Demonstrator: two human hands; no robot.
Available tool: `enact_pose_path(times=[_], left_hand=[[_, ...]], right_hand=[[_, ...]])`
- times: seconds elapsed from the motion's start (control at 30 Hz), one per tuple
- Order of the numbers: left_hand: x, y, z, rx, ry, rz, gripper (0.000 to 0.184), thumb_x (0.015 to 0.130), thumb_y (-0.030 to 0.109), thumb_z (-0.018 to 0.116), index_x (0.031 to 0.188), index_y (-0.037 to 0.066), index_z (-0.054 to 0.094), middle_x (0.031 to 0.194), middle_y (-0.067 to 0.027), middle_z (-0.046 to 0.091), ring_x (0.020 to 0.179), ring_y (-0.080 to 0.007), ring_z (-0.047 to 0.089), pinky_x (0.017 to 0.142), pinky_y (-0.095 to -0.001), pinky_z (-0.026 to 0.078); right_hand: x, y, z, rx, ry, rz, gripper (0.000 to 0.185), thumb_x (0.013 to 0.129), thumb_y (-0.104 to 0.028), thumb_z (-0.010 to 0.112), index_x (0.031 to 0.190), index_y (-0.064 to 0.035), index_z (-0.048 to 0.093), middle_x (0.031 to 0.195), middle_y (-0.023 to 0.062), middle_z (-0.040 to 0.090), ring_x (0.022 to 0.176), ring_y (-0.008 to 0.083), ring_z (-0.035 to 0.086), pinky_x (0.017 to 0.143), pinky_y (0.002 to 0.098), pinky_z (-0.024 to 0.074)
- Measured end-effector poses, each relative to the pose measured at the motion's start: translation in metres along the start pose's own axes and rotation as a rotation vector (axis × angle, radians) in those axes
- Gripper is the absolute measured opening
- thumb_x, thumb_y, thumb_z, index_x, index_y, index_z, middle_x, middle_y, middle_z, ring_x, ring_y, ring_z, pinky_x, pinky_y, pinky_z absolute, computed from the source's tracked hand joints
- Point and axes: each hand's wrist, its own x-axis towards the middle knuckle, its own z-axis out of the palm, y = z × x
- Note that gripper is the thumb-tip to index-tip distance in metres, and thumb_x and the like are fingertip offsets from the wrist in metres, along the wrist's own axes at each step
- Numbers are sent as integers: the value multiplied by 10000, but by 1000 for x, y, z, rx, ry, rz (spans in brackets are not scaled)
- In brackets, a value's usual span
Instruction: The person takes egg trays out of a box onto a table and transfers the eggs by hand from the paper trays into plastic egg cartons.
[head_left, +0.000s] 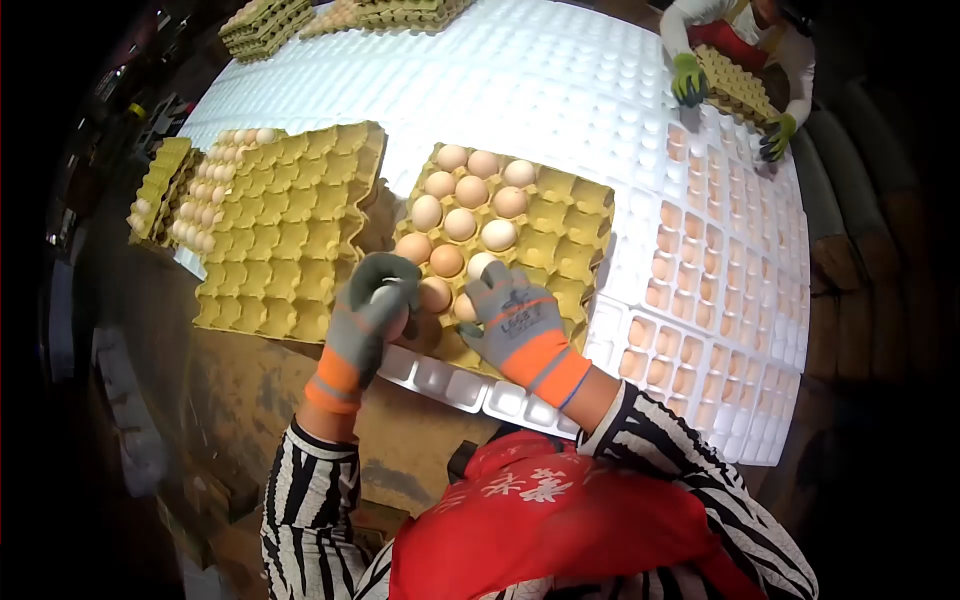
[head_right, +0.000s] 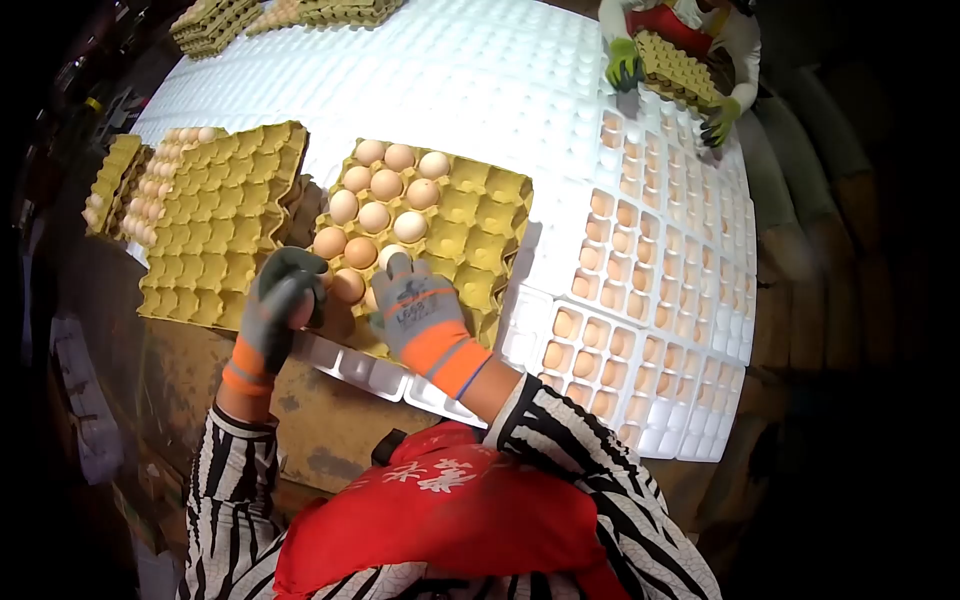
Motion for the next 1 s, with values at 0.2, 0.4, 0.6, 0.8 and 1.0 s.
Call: enact_pose_path(times=[0.2,0.4,0.6,0.8,1.0], left_hand=[[12,-2,17,1077,-311,259,464,746,71,741,1197,138,658,1140,-124,610,1015,-320,629,809,-410,529],[20,20,16,902,-119,229,453,789,45,715,1226,151,661,1162,-140,602,961,-350,656,751,-419,549],[67,23,43,861,41,286,419,824,31,665,1225,151,679,1206,-177,599,964,-367,668,767,-448,553],[98,21,84,1134,-325,164,436,809,89,673,1230,194,633,1363,-188,523,1077,-375,637,838,-472,548],[111,18,84,1079,-300,306,513,698,49,769,1199,115,682,1415,-170,550,1148,-402,621,918,-430,533]], right_hand=[[-3,55,-40,1391,41,336,442,822,-120,693,1259,-94,629,1034,74,649,786,129,663,603,282,552],[32,14,-26,-136,-28,76,455,787,-407,800,1149,-151,700,1359,142,534,1087,321,660,881,435,561],[-11,70,-35,677,421,93,445,769,-251,834,1164,-100,695,1187,110,631,947,268,669,838,399,565],[-120,130,-71,1243,377,600,392,855,-144,791,1208,-33,663,899,49,690,629,71,609,460,205,478],[-250,171,-42,1540,503,814,391,923,-152,737,1276,-18,638,863,48,669,676,102,638,536,249,499]])
